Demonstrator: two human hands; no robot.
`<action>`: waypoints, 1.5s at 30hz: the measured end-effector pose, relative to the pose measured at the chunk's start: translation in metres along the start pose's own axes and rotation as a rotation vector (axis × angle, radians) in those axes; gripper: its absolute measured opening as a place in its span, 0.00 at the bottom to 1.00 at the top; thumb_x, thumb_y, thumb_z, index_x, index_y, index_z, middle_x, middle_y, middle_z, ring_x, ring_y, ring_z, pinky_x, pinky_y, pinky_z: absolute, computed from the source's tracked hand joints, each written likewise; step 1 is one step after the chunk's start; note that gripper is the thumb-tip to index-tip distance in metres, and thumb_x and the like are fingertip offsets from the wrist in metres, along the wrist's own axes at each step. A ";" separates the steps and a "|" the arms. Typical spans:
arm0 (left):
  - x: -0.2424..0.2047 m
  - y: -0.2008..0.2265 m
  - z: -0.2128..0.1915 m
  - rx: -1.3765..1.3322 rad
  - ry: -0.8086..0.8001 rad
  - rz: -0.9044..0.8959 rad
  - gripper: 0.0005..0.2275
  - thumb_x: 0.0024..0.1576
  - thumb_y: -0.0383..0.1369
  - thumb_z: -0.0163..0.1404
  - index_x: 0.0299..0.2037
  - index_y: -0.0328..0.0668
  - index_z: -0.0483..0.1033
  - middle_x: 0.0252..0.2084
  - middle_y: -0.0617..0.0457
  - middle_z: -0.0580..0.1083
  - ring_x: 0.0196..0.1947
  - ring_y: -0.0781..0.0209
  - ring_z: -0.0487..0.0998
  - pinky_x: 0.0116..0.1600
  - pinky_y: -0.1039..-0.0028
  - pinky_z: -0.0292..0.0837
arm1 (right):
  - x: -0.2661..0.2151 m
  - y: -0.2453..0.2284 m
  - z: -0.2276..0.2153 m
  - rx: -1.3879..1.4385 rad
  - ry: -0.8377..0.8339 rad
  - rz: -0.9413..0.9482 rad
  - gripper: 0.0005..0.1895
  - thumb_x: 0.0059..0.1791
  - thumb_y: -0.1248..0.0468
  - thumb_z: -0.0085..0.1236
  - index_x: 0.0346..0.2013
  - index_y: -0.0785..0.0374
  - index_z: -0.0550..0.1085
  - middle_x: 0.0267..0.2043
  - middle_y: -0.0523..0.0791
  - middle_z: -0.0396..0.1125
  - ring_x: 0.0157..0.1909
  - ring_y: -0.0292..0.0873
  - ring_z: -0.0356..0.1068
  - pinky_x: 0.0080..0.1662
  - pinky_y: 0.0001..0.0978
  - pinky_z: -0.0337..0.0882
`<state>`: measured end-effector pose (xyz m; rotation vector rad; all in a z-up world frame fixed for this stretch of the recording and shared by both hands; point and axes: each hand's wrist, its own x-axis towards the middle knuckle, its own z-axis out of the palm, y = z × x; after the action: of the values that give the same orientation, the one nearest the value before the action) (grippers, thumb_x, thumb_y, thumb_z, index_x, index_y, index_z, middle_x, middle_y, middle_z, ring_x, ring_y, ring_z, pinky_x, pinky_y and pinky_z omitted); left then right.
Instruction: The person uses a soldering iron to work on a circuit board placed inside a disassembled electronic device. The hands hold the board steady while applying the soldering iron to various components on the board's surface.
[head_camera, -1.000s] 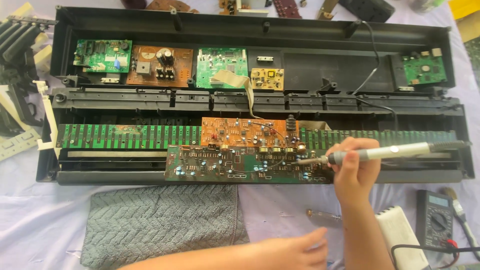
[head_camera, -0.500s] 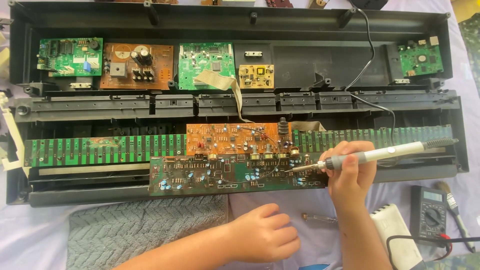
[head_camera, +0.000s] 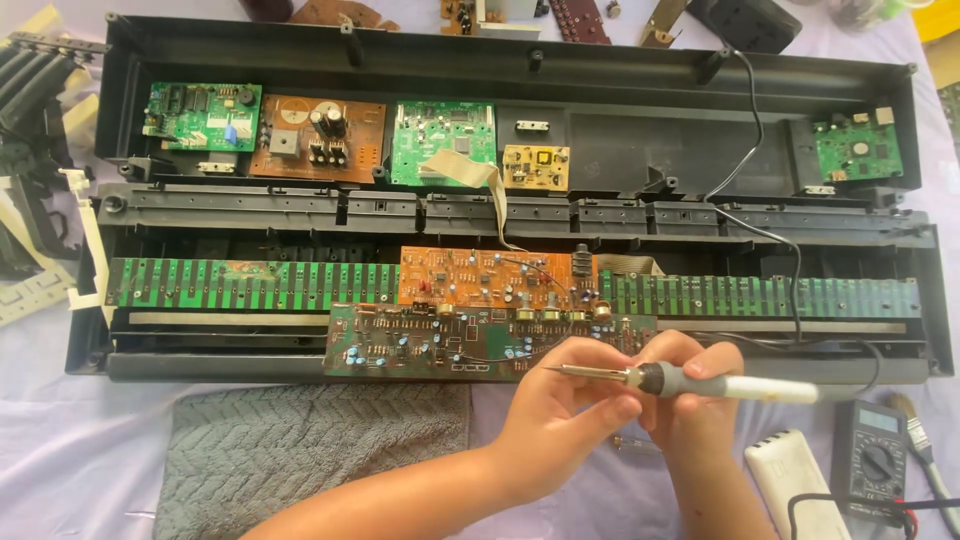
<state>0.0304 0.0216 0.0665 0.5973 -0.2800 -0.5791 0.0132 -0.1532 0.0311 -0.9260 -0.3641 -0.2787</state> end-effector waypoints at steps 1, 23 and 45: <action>0.003 -0.004 0.000 0.003 -0.005 0.001 0.14 0.61 0.22 0.55 0.56 0.38 0.68 0.49 0.47 0.73 0.47 0.57 0.77 0.54 0.70 0.74 | 0.000 0.000 0.000 0.000 -0.002 -0.005 0.13 0.54 0.58 0.68 0.49 0.50 0.73 0.43 0.53 0.70 0.24 0.35 0.65 0.27 0.21 0.66; 0.010 -0.007 -0.002 -0.019 0.002 0.104 0.07 0.64 0.33 0.56 0.49 0.42 0.76 0.50 0.57 0.63 0.38 0.61 0.73 0.49 0.72 0.71 | -0.008 0.005 0.007 -0.106 -0.007 -0.019 0.13 0.51 0.67 0.65 0.48 0.55 0.73 0.48 0.56 0.73 0.29 0.39 0.72 0.29 0.25 0.72; 0.008 -0.006 -0.006 0.093 -0.034 0.029 0.16 0.69 0.36 0.45 0.64 0.36 0.68 0.48 0.50 0.71 0.43 0.61 0.71 0.54 0.70 0.70 | -0.006 0.000 0.002 -0.242 -0.011 -0.048 0.08 0.50 0.68 0.63 0.41 0.52 0.75 0.50 0.53 0.70 0.31 0.40 0.73 0.31 0.25 0.76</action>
<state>0.0364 0.0158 0.0581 0.6724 -0.3481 -0.5505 0.0074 -0.1508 0.0302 -1.1580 -0.3688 -0.3676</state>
